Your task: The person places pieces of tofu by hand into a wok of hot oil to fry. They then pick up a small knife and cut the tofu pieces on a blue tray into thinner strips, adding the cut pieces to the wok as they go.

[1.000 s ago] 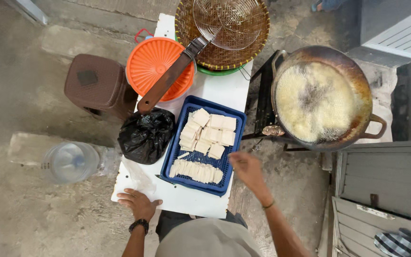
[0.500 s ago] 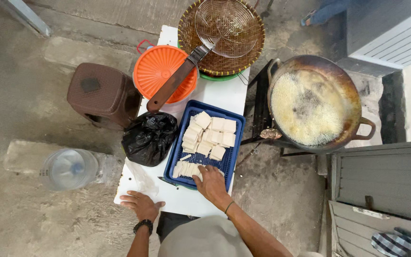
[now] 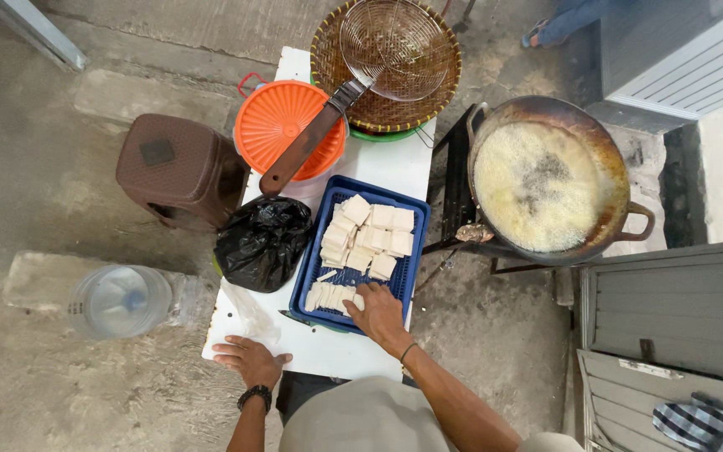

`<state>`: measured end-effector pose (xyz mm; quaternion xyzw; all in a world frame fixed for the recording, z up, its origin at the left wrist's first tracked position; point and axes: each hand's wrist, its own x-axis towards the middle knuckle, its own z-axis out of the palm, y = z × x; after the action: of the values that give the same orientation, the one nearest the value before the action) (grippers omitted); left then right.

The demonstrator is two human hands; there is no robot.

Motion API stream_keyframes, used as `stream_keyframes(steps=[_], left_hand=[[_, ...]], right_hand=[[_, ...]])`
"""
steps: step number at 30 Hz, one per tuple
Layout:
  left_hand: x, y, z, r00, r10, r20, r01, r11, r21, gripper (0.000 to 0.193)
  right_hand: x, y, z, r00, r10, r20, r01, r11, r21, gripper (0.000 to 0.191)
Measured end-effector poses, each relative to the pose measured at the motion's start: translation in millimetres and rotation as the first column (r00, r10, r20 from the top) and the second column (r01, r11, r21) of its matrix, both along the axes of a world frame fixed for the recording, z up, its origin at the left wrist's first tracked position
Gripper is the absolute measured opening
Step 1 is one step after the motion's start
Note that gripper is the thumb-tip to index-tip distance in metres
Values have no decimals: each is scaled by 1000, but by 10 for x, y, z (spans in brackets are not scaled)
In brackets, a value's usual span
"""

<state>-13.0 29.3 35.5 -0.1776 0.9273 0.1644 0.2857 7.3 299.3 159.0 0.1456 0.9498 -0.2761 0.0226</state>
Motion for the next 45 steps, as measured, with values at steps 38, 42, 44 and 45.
stream_keyframes(steps=[38,42,44,45], left_hand=[[-20,18,34,1000,10,7,-10,1000,-12,163],[-30,25,39,998,-44,52,49,993,-104,163],[-23,28,43,998,-58,23,60,993,-98,164],[-18,26,45,998,-63,8,63,993,-97,164]], right_hand=[[-300,37,-211,869,-157,469,234,966,-111,45],[-296,24,-254,903,-128,410,181,979,-93,43],[-273,35,-305,901,-126,415,184,978,-103,42],[-265,50,-336,901,-122,417,183,977,-109,41]])
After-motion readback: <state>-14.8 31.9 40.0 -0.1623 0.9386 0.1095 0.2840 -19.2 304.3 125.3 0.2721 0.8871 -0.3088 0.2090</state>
